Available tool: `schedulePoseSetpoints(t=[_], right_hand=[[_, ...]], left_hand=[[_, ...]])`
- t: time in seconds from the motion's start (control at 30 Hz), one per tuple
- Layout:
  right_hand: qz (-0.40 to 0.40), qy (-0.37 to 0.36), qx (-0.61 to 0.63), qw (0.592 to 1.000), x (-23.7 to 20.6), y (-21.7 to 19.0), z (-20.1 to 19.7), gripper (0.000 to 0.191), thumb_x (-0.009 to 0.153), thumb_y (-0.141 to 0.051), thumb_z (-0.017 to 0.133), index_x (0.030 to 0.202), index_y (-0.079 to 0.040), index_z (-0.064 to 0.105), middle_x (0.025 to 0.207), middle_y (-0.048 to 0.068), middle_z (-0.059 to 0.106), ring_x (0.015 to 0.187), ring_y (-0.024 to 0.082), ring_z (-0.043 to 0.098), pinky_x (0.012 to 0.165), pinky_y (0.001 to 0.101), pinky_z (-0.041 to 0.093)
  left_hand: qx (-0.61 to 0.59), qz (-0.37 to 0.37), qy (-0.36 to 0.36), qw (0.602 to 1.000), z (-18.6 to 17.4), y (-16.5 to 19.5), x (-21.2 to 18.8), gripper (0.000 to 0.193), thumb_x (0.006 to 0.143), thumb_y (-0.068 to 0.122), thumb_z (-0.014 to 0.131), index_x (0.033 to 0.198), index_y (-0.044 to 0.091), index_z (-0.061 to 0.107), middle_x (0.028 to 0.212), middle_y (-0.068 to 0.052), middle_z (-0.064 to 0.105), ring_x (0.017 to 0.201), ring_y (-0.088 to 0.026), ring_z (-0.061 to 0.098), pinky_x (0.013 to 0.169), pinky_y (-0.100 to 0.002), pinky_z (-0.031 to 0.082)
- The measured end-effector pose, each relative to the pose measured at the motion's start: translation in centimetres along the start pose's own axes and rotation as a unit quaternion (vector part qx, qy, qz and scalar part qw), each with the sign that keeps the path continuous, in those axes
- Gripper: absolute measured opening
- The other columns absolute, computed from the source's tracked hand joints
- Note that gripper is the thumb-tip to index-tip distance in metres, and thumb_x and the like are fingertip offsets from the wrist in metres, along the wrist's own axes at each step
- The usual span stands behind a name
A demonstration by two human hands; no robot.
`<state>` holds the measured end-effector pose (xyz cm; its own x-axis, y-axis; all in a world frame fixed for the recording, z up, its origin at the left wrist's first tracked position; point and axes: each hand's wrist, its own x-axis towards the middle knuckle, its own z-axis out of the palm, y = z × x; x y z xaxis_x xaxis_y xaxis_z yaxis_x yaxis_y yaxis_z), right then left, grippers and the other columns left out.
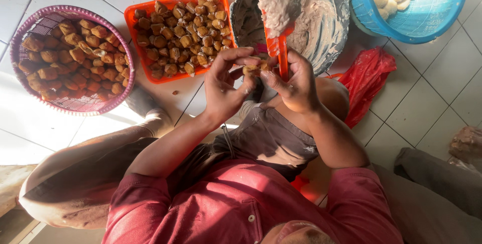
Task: The person sits on the floor and repeatedly picks up small brown fruit pieces from a pink basket. Using an orange spatula, they scoop a paste from a metal bowl and stuff it into each fruit piece before placing it into an orange tray.
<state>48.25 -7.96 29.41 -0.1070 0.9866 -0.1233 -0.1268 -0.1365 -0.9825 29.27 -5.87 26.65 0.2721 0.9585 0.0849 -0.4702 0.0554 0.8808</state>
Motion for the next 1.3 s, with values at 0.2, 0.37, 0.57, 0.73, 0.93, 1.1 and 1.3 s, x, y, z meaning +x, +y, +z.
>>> schedulePoseSetpoints(t=[0.2,0.37,0.57,0.73,0.93,1.1,1.3], right_hand=[[-0.057,-0.009,-0.008,0.998,0.0,1.5,0.1,0.03,0.101,-0.021,0.074,0.113,-0.003,0.054,0.101,-0.002,0.06,0.086,0.003,0.053,0.077,0.0187,0.045],[-0.034,0.044,-0.019,0.998,-0.1,1.1,-0.2,0.028,0.102,-0.024,0.07,0.113,-0.002,0.055,0.088,-0.003,0.056,0.07,0.001,0.046,0.061,0.0187,0.037],[-0.031,0.044,0.009,0.999,-0.3,0.6,-0.8,0.029,0.105,-0.027,0.067,0.114,-0.003,0.055,0.081,-0.005,0.052,0.062,0.001,0.042,0.056,0.0202,0.033],[-0.034,0.038,-0.006,0.999,-0.3,0.3,-0.7,0.03,0.103,-0.028,0.069,0.114,-0.003,0.056,0.087,-0.004,0.055,0.064,0.002,0.044,0.056,0.0194,0.035],[-0.121,0.059,-0.148,0.98,-0.5,0.1,-0.4,0.023,0.109,-0.018,0.07,0.116,0.002,0.058,0.101,0.0,0.06,0.088,0.005,0.052,0.077,0.0215,0.043],[-0.031,0.068,-0.144,0.987,-0.8,-0.6,-0.3,0.035,0.115,-0.027,0.047,0.101,-0.001,0.066,0.073,-0.005,0.049,0.065,0.003,0.04,0.059,0.0208,0.032],[-0.076,0.059,-0.282,0.955,0.2,-1.4,0.4,0.042,0.117,-0.028,0.038,0.108,0.002,0.066,0.078,-0.001,0.052,0.066,0.008,0.041,0.061,0.0241,0.034]], left_hand=[[0.055,-0.081,-0.025,0.995,-0.8,-0.2,1.0,0.022,0.102,0.0,0.068,0.122,-0.001,0.058,0.122,-0.008,0.065,0.117,-0.014,0.063,0.106,-0.033,0.056],[0.009,-0.128,-0.071,0.989,-1.2,0.2,1.3,0.014,0.103,0.007,0.065,0.116,0.002,0.062,0.111,-0.004,0.07,0.106,-0.013,0.069,0.098,-0.031,0.059],[-0.217,-0.167,-0.109,0.956,-1.9,0.1,1.8,0.019,0.102,0.002,0.071,0.116,0.004,0.06,0.116,-0.003,0.064,0.113,-0.013,0.065,0.106,-0.036,0.055],[-0.115,-0.186,-0.135,0.966,-2.0,-0.4,2.2,0.024,0.1,0.01,0.068,0.122,0.008,0.059,0.122,-0.002,0.063,0.116,-0.01,0.063,0.107,-0.034,0.057],[-0.116,-0.207,-0.083,0.968,-1.9,-0.9,2.5,0.022,0.104,0.012,0.07,0.122,0.005,0.059,0.116,-0.006,0.069,0.106,-0.013,0.067,0.098,-0.034,0.058],[-0.157,-0.176,0.037,0.971,-2.5,0.3,3.4,0.025,0.1,0.013,0.071,0.12,0.006,0.058,0.114,-0.004,0.069,0.104,-0.014,0.07,0.093,-0.035,0.064],[-0.049,-0.075,0.023,0.996,-2.2,2.4,3.6,0.031,0.105,0.014,0.069,0.132,0.003,0.061,0.128,-0.005,0.066,0.116,-0.013,0.067,0.101,-0.032,0.061]])
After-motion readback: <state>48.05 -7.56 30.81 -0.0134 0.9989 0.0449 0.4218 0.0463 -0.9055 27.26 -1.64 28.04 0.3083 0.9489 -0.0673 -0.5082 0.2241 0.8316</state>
